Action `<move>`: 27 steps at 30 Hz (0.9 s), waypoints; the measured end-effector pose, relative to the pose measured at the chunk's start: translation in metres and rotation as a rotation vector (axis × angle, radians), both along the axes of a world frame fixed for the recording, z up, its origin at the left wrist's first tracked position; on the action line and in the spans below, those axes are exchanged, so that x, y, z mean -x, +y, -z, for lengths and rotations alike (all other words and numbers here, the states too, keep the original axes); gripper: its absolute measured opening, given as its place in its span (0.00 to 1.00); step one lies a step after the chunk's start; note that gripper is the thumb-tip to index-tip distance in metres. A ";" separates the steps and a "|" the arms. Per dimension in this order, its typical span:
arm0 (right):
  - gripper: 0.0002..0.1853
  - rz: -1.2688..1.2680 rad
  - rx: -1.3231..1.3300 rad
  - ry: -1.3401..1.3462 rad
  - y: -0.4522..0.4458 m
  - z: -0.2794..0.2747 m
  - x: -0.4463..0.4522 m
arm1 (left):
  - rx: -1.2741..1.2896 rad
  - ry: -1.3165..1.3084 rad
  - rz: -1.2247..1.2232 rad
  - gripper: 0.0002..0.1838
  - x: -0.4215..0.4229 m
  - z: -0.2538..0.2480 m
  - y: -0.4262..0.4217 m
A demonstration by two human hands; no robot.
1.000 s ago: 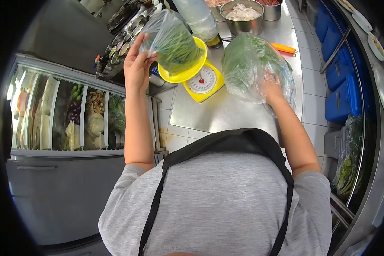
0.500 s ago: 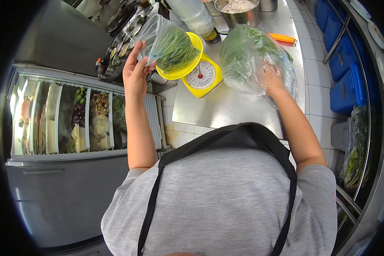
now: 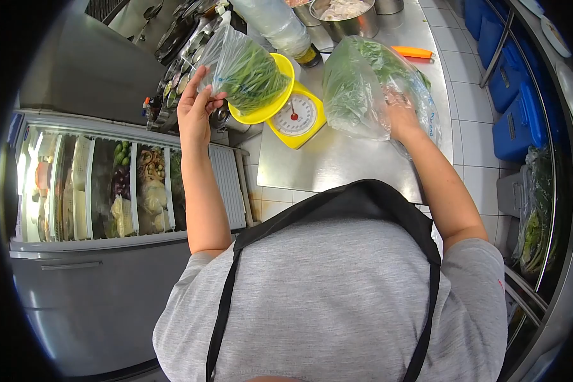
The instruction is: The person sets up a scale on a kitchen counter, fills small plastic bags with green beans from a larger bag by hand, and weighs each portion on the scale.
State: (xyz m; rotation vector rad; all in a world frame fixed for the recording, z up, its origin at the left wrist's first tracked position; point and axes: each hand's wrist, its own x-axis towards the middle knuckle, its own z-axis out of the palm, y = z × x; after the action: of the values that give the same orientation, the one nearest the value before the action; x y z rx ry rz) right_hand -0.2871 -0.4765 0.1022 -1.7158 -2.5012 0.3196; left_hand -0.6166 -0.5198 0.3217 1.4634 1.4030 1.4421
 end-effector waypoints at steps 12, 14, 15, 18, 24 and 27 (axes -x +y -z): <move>0.23 -0.181 0.402 0.387 -0.022 -0.141 -0.034 | -0.110 -0.368 0.321 0.26 -0.038 -0.055 -0.027; 0.22 -0.259 0.021 0.748 -0.042 -0.180 -0.034 | 0.015 -0.335 0.358 0.27 -0.047 -0.049 -0.031; 0.20 -0.274 -0.066 0.914 -0.058 -0.206 -0.025 | 0.072 -0.340 0.391 0.27 -0.053 -0.043 -0.034; 0.17 -0.374 -0.322 0.942 -0.072 -0.227 0.005 | 0.228 -0.228 0.378 0.26 -0.064 -0.019 -0.039; 0.10 -0.448 -0.044 0.412 -0.057 -0.207 -0.010 | 0.305 0.159 0.538 0.22 -0.063 0.033 -0.049; 0.09 -0.419 0.018 0.445 -0.054 -0.211 -0.015 | 0.243 0.412 0.596 0.18 -0.057 0.030 -0.050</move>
State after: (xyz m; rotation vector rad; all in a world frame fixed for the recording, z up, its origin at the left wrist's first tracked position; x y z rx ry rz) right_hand -0.2716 -0.5309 0.3130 -0.9646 -2.4821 0.6710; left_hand -0.5600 -0.5700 0.2918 1.8698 1.1630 0.6044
